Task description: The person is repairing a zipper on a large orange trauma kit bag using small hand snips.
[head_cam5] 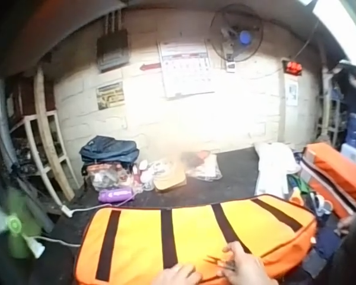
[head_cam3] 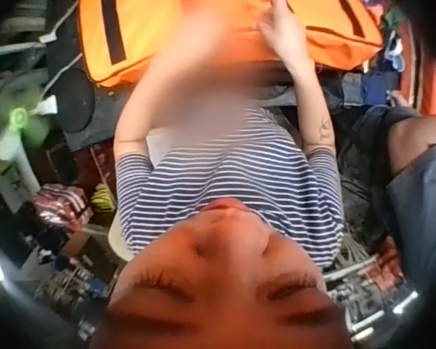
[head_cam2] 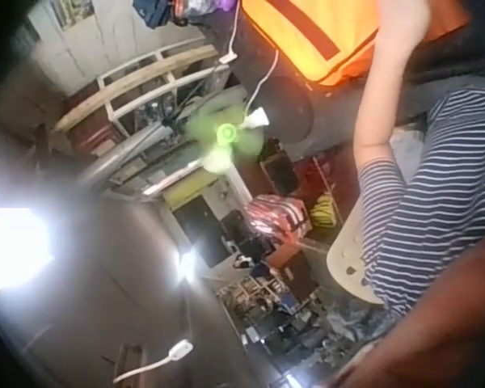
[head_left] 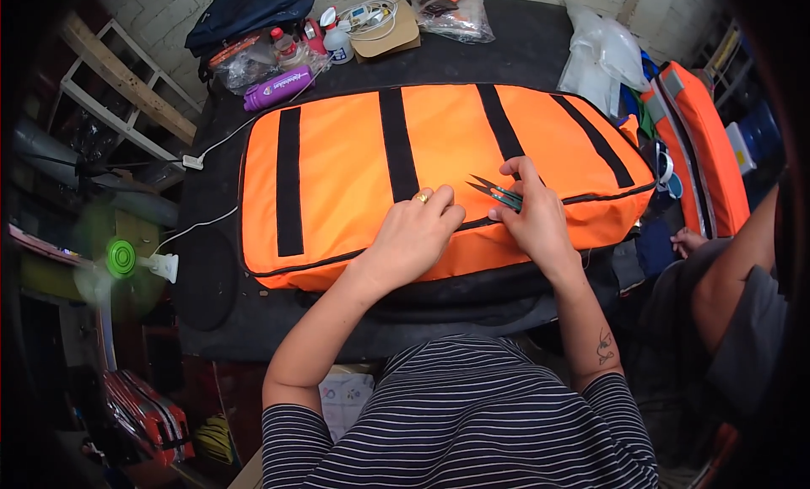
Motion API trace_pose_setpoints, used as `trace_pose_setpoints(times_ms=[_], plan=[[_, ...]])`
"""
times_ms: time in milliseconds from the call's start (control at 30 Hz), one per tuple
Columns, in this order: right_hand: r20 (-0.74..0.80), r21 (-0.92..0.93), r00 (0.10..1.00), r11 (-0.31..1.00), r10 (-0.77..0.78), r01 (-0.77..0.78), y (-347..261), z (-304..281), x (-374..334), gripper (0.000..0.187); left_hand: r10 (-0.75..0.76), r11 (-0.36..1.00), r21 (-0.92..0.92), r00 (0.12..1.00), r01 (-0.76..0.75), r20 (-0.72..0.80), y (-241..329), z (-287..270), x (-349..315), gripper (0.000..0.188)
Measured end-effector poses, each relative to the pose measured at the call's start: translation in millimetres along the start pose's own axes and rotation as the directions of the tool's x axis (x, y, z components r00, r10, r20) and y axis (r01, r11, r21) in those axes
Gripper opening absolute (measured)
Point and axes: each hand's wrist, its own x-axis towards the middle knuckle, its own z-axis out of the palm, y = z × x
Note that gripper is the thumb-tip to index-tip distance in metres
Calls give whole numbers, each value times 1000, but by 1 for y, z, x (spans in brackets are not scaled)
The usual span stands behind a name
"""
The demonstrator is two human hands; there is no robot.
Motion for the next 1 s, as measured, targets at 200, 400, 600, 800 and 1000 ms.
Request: trace_pose_setpoints(times_ms=[200,400,600,800,1000], plan=[[-108,206,977,957,-185,204,2,-10,-24,36,-36,896,-431,983,112,182,-11,-1,4,12],[-70,-89,883,884,-464,458,10,-15,-31,22,-10,858,-489,959,154,285,-12,-5,3,13],[4,-136,794,786,-608,603,16,-15,-18,20,-7,838,-519,956,166,294,-12,-6,6,14],[77,-132,735,724,-674,677,20,-19,-3,19,-18,835,-518,950,187,313,-13,-5,5,13],[116,-61,685,683,-719,728,25,-17,9,16,-31,842,-508,957,180,287,-12,-4,4,13]])
